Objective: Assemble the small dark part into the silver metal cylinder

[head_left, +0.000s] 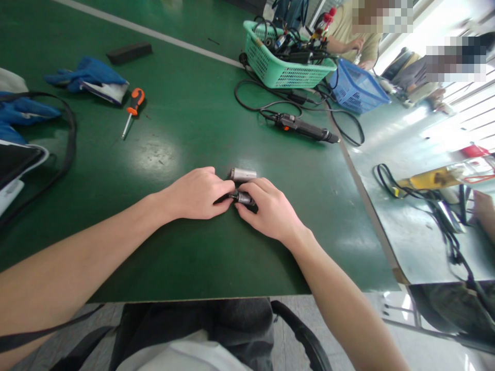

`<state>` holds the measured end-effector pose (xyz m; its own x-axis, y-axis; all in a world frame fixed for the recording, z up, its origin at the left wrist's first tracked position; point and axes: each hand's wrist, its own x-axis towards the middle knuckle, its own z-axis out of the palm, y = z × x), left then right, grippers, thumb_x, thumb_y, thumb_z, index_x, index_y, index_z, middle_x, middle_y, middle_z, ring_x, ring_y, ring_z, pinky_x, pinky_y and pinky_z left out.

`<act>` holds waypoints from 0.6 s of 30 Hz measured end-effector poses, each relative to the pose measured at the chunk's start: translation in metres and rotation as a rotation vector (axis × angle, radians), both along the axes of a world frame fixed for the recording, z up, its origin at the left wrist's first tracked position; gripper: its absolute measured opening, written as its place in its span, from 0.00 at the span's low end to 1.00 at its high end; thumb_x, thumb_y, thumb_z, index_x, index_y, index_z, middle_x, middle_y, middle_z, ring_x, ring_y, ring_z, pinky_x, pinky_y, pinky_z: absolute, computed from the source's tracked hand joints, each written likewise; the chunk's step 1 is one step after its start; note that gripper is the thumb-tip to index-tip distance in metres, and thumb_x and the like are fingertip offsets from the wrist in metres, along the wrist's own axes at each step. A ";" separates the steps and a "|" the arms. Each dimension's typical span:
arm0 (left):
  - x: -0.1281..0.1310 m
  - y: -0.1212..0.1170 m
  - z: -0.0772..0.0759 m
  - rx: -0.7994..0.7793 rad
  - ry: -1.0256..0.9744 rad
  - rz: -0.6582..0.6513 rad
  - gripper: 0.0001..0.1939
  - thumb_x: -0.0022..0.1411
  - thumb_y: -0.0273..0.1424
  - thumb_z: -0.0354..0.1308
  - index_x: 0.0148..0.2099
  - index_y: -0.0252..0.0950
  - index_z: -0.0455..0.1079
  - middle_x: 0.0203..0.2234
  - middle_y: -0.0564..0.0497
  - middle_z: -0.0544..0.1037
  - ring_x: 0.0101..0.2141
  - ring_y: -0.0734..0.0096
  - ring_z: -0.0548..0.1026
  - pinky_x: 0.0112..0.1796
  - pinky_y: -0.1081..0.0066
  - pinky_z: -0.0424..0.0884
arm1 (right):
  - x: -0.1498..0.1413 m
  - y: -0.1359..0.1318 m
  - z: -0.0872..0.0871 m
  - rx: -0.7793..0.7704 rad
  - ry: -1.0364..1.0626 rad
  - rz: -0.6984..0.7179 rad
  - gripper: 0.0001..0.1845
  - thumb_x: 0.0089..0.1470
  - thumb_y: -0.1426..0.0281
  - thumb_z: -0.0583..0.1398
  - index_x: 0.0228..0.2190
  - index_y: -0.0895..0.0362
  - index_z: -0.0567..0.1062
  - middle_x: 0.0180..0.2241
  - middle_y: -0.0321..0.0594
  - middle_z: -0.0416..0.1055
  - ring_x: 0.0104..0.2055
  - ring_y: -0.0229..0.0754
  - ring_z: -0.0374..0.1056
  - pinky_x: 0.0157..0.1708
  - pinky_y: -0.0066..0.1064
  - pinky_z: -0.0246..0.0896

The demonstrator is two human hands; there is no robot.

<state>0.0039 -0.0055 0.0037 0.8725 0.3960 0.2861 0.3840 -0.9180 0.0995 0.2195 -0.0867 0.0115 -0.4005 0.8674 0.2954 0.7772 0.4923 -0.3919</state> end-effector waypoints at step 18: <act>0.001 0.000 0.000 0.011 0.008 0.011 0.12 0.69 0.35 0.52 0.34 0.38 0.72 0.22 0.50 0.76 0.24 0.65 0.70 0.33 0.65 0.66 | 0.001 0.000 -0.001 0.012 -0.018 -0.012 0.08 0.61 0.69 0.61 0.43 0.54 0.74 0.46 0.48 0.76 0.49 0.54 0.72 0.48 0.46 0.71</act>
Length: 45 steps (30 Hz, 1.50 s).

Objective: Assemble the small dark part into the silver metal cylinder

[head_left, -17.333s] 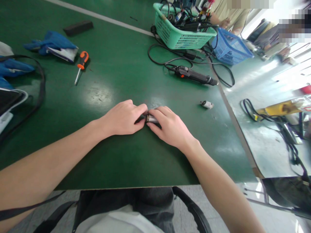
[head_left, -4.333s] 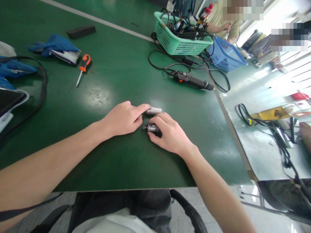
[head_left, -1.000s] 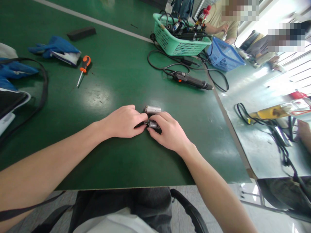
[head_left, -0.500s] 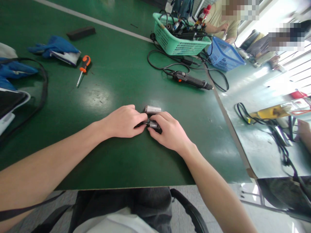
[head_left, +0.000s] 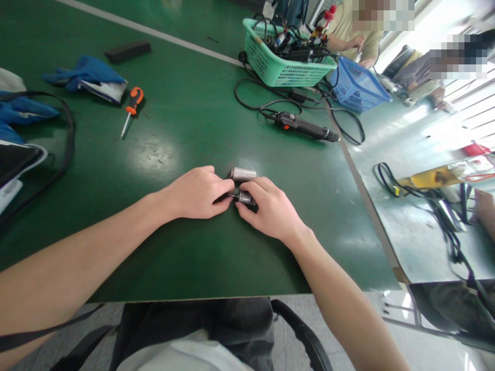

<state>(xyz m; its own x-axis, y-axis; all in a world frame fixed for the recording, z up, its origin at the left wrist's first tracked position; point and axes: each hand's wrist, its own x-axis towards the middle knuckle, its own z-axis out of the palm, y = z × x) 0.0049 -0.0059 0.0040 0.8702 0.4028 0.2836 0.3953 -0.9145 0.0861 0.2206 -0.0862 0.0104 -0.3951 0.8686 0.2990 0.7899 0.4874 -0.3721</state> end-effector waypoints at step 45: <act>0.002 -0.001 0.003 -0.064 0.025 0.032 0.11 0.68 0.35 0.51 0.36 0.37 0.72 0.24 0.50 0.78 0.26 0.64 0.73 0.36 0.64 0.66 | 0.000 0.000 0.001 -0.008 0.001 -0.001 0.07 0.61 0.69 0.61 0.42 0.54 0.74 0.45 0.48 0.76 0.49 0.54 0.72 0.49 0.45 0.71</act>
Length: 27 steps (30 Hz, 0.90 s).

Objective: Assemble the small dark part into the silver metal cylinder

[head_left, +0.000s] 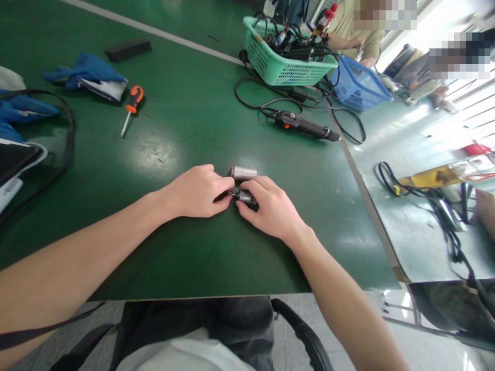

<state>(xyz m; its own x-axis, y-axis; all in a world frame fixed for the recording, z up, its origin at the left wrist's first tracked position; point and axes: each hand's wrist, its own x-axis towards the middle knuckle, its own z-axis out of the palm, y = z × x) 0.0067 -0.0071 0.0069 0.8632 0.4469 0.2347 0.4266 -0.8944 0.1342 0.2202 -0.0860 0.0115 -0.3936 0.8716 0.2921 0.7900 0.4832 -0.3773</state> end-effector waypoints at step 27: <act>-0.002 0.002 -0.004 0.010 -0.002 -0.019 0.14 0.72 0.38 0.52 0.40 0.37 0.76 0.27 0.50 0.80 0.26 0.65 0.74 0.35 0.64 0.65 | 0.002 -0.001 0.004 -0.034 -0.041 0.034 0.11 0.64 0.68 0.59 0.49 0.53 0.73 0.48 0.47 0.75 0.50 0.54 0.71 0.51 0.46 0.70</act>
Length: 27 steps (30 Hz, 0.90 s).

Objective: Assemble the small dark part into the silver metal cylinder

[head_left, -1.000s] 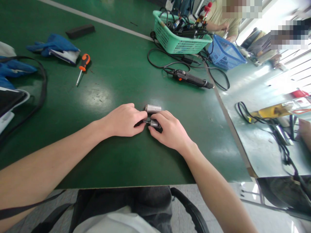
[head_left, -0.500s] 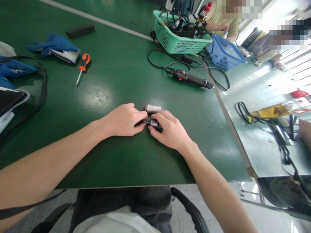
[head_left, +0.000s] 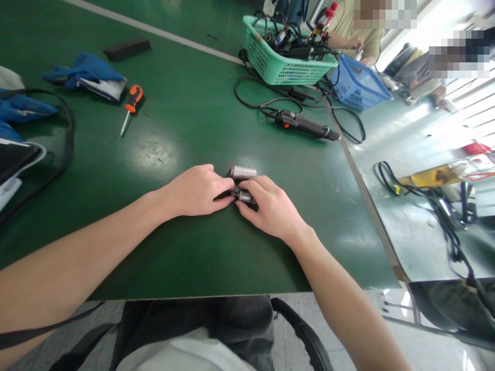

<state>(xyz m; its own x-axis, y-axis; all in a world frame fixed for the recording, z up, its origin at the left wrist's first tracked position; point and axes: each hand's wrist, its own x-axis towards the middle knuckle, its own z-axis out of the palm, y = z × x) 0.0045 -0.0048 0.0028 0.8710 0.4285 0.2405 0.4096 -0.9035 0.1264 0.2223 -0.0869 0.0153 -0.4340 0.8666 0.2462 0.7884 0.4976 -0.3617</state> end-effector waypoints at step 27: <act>-0.001 0.001 0.001 -0.022 -0.038 0.138 0.11 0.69 0.35 0.53 0.36 0.38 0.73 0.23 0.52 0.78 0.25 0.66 0.74 0.32 0.66 0.65 | 0.189 0.042 -0.033 0.149 -0.293 -0.624 0.25 0.62 0.71 0.51 0.57 0.61 0.74 0.51 0.57 0.76 0.54 0.58 0.70 0.56 0.50 0.65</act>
<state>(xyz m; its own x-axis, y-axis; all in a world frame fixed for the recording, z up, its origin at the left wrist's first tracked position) 0.0030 -0.0037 0.0040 0.7941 0.5488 0.2611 0.5239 -0.8359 0.1635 0.4110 -0.0447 -0.0179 0.0668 0.9413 0.3309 0.9972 -0.0517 -0.0543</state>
